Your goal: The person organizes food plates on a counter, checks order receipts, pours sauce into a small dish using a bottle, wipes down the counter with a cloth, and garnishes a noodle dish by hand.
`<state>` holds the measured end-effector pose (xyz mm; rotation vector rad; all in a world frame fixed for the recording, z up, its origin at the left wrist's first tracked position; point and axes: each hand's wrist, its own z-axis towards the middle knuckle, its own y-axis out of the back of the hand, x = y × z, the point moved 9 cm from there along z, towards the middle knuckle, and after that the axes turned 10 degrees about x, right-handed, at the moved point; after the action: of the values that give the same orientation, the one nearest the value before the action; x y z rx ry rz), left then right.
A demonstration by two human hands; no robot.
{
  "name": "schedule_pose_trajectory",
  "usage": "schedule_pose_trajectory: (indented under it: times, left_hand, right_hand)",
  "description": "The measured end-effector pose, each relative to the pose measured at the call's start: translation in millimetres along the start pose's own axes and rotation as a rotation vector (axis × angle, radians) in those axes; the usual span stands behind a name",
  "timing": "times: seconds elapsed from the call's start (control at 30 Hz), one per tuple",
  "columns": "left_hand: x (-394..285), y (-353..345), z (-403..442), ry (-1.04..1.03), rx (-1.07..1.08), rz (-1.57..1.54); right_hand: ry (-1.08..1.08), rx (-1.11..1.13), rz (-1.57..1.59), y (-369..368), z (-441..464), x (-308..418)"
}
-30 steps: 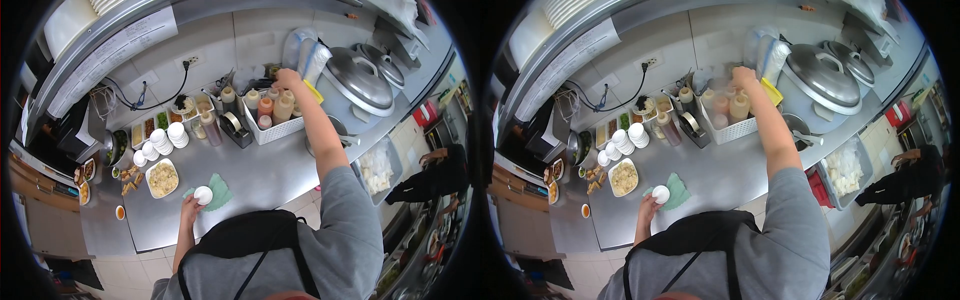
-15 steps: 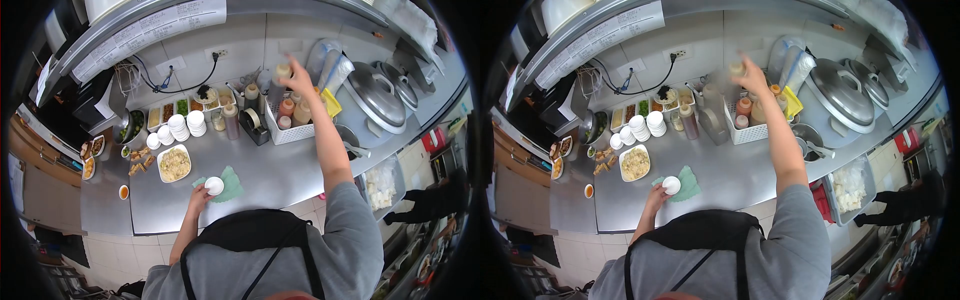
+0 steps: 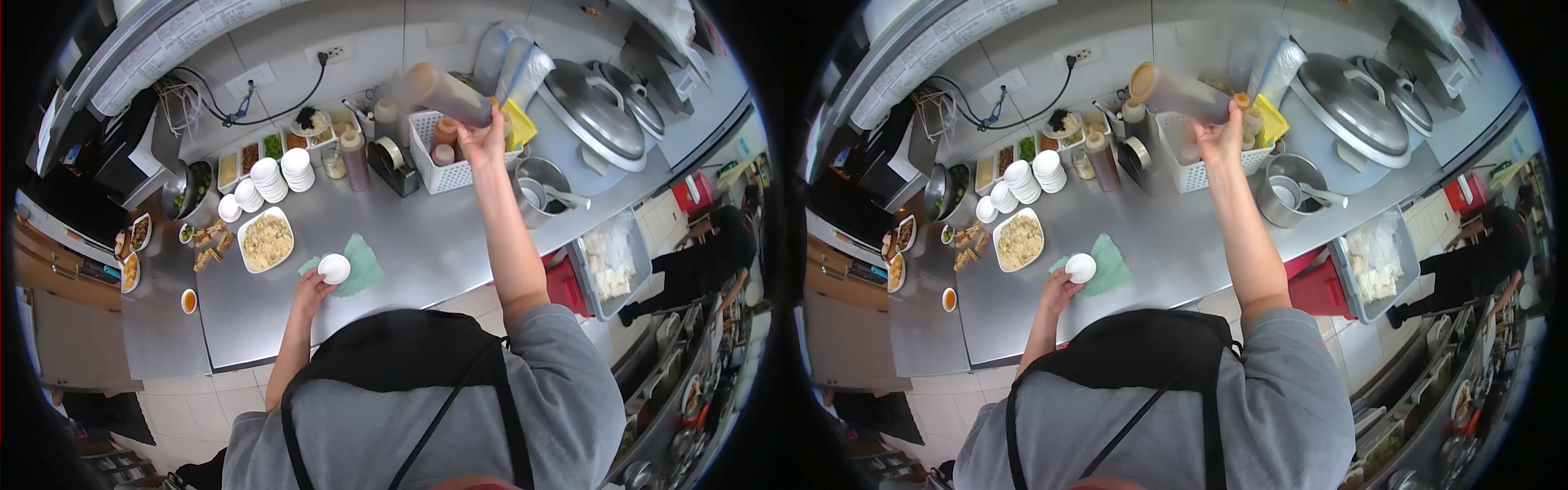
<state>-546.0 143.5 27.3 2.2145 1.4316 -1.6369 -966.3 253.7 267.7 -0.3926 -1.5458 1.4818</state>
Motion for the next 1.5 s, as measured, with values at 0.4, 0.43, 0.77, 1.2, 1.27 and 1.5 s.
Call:
schedule_pose_trajectory:
  times: [0.4,0.43,0.77,1.2,1.27,1.5]
  left_hand:
    - [-36,-33,-17,-0.022,0.062,-0.028]
    - [-40,-39,-20,-0.02,0.06,-0.027]
    - [-84,-73,-40,-0.093,0.155,0.051]
    - [-129,-99,-44,-0.201,0.185,0.017]
    - [-131,-101,-42,-0.201,0.194,0.019]
    - [-131,-111,-42,-0.184,0.214,0.028]
  right_hand:
    - [0.267,0.232,-1.042,-8,-123,4]
    - [0.265,0.231,-1.041,-1,-133,-1]
    - [0.403,0.522,-1.592,16,-187,-62]
    - [0.307,1.056,-1.985,-98,-159,-99]
    - [0.456,1.311,-2.214,-113,-165,-109]
    - [0.714,1.513,-2.319,-140,-162,-117]
